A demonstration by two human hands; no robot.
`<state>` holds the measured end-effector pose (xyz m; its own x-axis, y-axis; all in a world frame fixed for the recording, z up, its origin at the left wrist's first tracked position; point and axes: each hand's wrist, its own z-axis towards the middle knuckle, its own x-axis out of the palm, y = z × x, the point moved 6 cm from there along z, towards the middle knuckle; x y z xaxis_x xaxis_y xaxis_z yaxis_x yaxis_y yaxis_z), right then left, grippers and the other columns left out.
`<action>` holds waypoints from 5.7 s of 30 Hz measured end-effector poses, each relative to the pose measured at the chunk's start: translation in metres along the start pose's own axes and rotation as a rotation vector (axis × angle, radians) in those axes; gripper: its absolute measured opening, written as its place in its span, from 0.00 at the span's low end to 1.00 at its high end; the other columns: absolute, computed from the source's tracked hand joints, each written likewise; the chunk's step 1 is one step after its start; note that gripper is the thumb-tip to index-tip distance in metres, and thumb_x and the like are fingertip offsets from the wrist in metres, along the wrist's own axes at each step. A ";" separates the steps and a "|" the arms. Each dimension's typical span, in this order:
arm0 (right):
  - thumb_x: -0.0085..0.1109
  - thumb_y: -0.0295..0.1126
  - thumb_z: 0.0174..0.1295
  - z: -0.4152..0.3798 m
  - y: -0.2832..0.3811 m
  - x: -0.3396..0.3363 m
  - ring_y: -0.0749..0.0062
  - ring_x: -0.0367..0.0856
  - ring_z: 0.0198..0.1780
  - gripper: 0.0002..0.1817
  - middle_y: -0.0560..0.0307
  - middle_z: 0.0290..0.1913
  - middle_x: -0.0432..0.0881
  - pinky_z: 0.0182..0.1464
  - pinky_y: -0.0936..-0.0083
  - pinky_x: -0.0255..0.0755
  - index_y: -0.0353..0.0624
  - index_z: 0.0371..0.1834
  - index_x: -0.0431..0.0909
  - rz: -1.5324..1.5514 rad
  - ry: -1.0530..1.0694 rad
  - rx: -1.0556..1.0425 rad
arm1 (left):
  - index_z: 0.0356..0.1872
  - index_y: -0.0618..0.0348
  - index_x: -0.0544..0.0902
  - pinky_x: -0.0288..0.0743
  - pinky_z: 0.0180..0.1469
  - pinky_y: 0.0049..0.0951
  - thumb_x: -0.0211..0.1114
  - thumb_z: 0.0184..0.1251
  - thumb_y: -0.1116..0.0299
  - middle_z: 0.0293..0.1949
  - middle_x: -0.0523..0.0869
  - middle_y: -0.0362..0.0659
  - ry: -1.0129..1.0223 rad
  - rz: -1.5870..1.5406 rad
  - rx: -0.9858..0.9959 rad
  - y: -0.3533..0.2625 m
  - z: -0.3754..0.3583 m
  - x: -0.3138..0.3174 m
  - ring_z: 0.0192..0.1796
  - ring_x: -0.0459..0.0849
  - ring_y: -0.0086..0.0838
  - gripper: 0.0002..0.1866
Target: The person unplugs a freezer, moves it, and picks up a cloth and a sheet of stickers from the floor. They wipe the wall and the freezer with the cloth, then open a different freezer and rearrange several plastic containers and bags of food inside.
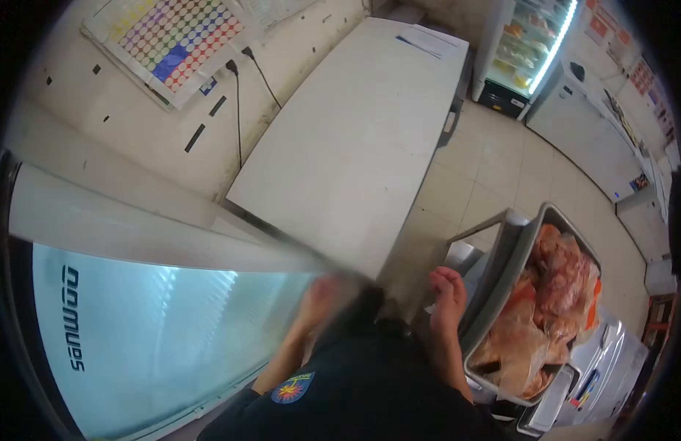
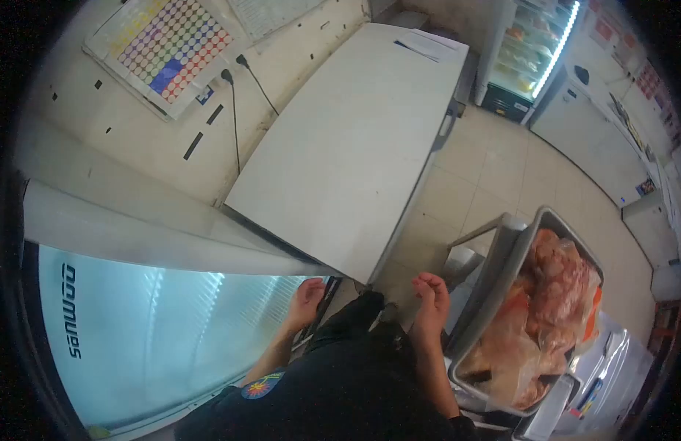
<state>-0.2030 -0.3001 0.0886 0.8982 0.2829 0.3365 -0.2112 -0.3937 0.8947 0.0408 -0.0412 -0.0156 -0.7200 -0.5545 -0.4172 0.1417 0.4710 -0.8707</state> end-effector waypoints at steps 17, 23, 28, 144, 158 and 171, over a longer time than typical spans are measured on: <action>0.58 0.29 0.71 0.247 0.018 0.197 0.79 0.77 0.44 0.09 0.61 0.42 0.85 0.47 0.79 0.71 0.38 0.48 0.83 -0.497 0.303 -0.157 | 0.61 0.63 0.78 0.77 0.64 0.42 0.65 0.73 0.72 0.58 0.84 0.53 -0.677 0.035 0.137 -0.082 0.205 -0.048 0.63 0.83 0.42 0.18; 0.61 0.28 0.72 0.361 -0.064 0.291 0.73 0.83 0.46 0.09 0.54 0.43 0.87 0.53 0.76 0.76 0.35 0.49 0.83 -0.793 0.707 -0.030 | 0.60 0.61 0.78 0.71 0.67 0.47 0.68 0.68 0.72 0.58 0.81 0.52 -1.127 0.170 -0.033 -0.039 0.262 -0.092 0.64 0.79 0.47 0.20; 0.61 0.30 0.73 0.396 -0.088 0.431 0.76 0.84 0.43 0.09 0.57 0.42 0.88 0.46 0.75 0.77 0.39 0.51 0.84 -0.937 1.109 -0.209 | 0.62 0.59 0.76 0.69 0.68 0.49 0.69 0.66 0.72 0.59 0.80 0.51 -1.336 0.350 -0.052 -0.010 0.298 -0.150 0.64 0.77 0.49 0.23; 0.67 0.30 0.59 0.318 -0.132 0.315 0.41 0.59 0.75 0.31 0.37 0.72 0.65 0.74 0.43 0.54 0.46 0.69 0.72 -1.069 1.066 -0.836 | 0.55 0.60 0.81 0.80 0.38 0.49 0.69 0.62 0.63 0.33 0.89 0.48 -0.527 -0.148 -1.058 0.211 -0.099 0.302 0.35 0.88 0.49 0.21; 0.66 0.27 0.59 0.309 -0.082 0.224 0.44 0.65 0.70 0.28 0.43 0.69 0.66 0.68 0.46 0.63 0.51 0.65 0.74 -1.129 0.673 -0.759 | 0.64 0.49 0.76 0.73 0.34 0.43 0.60 0.76 0.55 0.46 0.83 0.45 -0.665 -1.080 -1.178 0.281 -0.082 0.187 0.39 0.83 0.40 0.21; 0.67 0.24 0.55 0.377 -0.037 0.074 0.44 0.69 0.66 0.24 0.42 0.63 0.72 0.64 0.48 0.65 0.48 0.58 0.78 -1.128 -0.032 -0.647 | 0.68 0.45 0.75 0.73 0.53 0.49 0.55 0.77 0.47 0.62 0.81 0.48 -0.429 -0.939 -0.862 0.251 0.025 0.115 0.56 0.83 0.43 0.25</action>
<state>0.0170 -0.5944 -0.0305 0.7085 0.1550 -0.6885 0.5231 0.5395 0.6598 0.0103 -0.0038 -0.2888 -0.0176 -0.9982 0.0567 -0.8681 -0.0128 -0.4962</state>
